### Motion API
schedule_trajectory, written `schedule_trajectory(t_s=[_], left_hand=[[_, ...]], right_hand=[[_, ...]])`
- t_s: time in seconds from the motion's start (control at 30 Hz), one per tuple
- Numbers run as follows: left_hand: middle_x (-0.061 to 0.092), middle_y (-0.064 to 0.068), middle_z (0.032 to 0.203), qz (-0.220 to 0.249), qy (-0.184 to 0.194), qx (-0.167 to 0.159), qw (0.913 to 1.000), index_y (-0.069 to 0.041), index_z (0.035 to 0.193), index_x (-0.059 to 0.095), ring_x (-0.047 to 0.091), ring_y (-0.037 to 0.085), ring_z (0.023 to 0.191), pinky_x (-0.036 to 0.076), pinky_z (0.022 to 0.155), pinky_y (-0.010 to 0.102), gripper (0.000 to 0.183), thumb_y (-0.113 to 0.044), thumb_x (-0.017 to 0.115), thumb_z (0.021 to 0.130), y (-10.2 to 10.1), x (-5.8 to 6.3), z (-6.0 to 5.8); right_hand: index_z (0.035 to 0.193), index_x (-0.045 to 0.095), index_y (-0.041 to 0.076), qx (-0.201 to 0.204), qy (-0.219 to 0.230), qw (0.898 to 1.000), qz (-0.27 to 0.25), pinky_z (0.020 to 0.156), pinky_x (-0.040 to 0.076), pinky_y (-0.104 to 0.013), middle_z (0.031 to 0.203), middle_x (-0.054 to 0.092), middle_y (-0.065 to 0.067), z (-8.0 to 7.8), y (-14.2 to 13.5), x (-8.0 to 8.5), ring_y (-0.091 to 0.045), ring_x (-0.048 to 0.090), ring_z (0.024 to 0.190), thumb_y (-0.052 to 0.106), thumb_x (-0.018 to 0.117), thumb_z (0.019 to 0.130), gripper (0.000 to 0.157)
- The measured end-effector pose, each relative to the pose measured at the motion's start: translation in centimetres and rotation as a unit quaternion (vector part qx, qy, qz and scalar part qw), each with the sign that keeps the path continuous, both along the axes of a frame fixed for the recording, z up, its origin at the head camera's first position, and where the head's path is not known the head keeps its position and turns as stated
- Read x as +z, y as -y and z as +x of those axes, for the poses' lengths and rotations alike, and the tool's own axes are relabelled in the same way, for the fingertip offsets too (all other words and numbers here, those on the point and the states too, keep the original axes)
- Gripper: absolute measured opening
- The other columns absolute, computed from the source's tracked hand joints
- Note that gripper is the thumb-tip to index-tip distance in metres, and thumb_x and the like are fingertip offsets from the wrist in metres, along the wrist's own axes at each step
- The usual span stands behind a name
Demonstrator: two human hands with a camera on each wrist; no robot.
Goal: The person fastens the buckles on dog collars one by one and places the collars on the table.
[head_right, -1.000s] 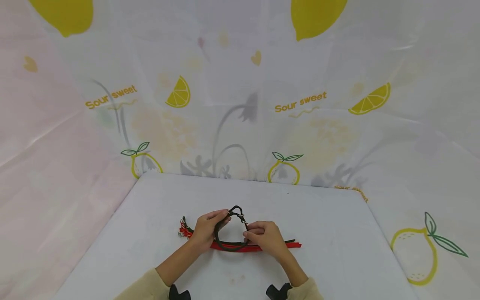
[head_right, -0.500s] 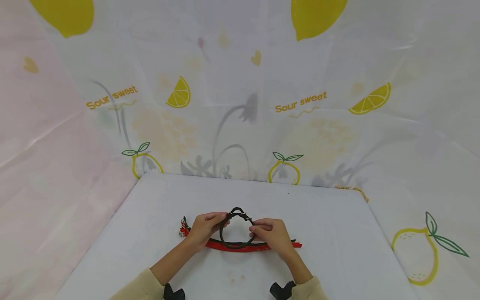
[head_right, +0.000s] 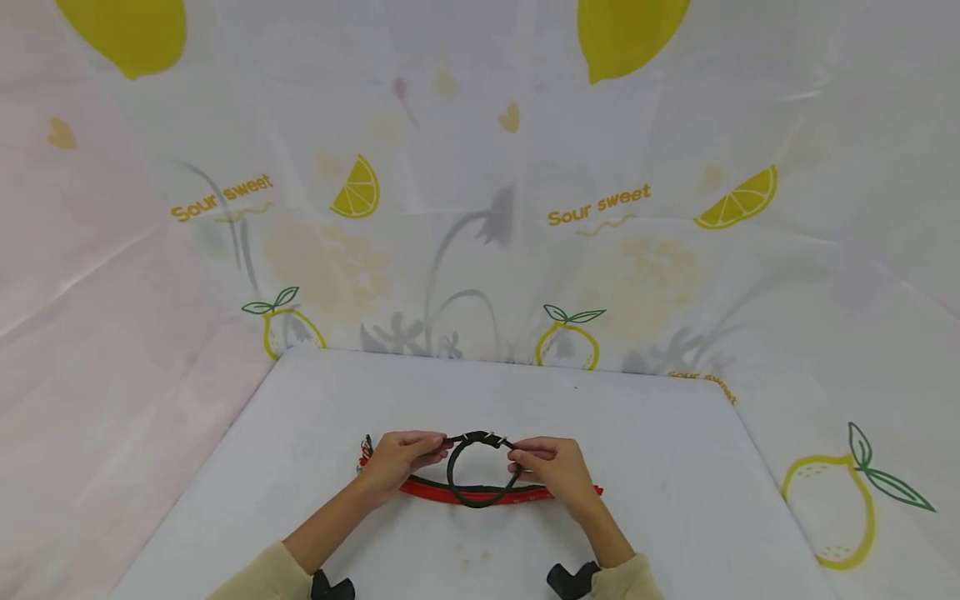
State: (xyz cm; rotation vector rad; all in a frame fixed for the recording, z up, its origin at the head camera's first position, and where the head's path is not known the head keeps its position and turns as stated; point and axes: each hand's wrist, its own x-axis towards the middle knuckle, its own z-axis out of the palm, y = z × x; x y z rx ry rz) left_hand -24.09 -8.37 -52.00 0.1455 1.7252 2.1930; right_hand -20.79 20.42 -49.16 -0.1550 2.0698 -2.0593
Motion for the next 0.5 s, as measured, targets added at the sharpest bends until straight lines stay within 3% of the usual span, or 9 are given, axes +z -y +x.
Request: schedule_trajectory(t_s=[0.17, 0.5], left_hand=[[0.071, 0.016, 0.103, 0.007, 0.012, -0.030, 0.9995, 0.009, 0.113, 0.067, 0.070, 0.021, 0.093, 0.054, 0.088, 0.034, 0.035, -0.016, 0.071, 0.090, 0.16, -0.02, -0.17], [0.072, 0.015, 0.100, -0.042, -0.023, -0.049, 0.9977, 0.006, 0.109, 0.071, 0.071, 0.022, 0.090, 0.056, 0.084, 0.036, 0.029, -0.015, 0.072, 0.089, 0.06, 0.49, -0.16]], right_hand=[[0.117, 0.059, -0.017, 0.011, -0.007, 1.000, -0.004, 0.079, 0.057, -0.040, 0.106, 0.067, -0.029, -0.05, 0.17, 0.11, -0.031, 0.071, 0.090, 0.009, 0.069, 0.091, 0.039], [0.116, 0.058, -0.020, 0.035, -0.011, 0.999, -0.012, 0.079, 0.057, -0.043, 0.107, 0.063, -0.037, -0.33, 0.45, 0.00, -0.027, 0.071, 0.087, 0.007, 0.069, 0.090, 0.040]])
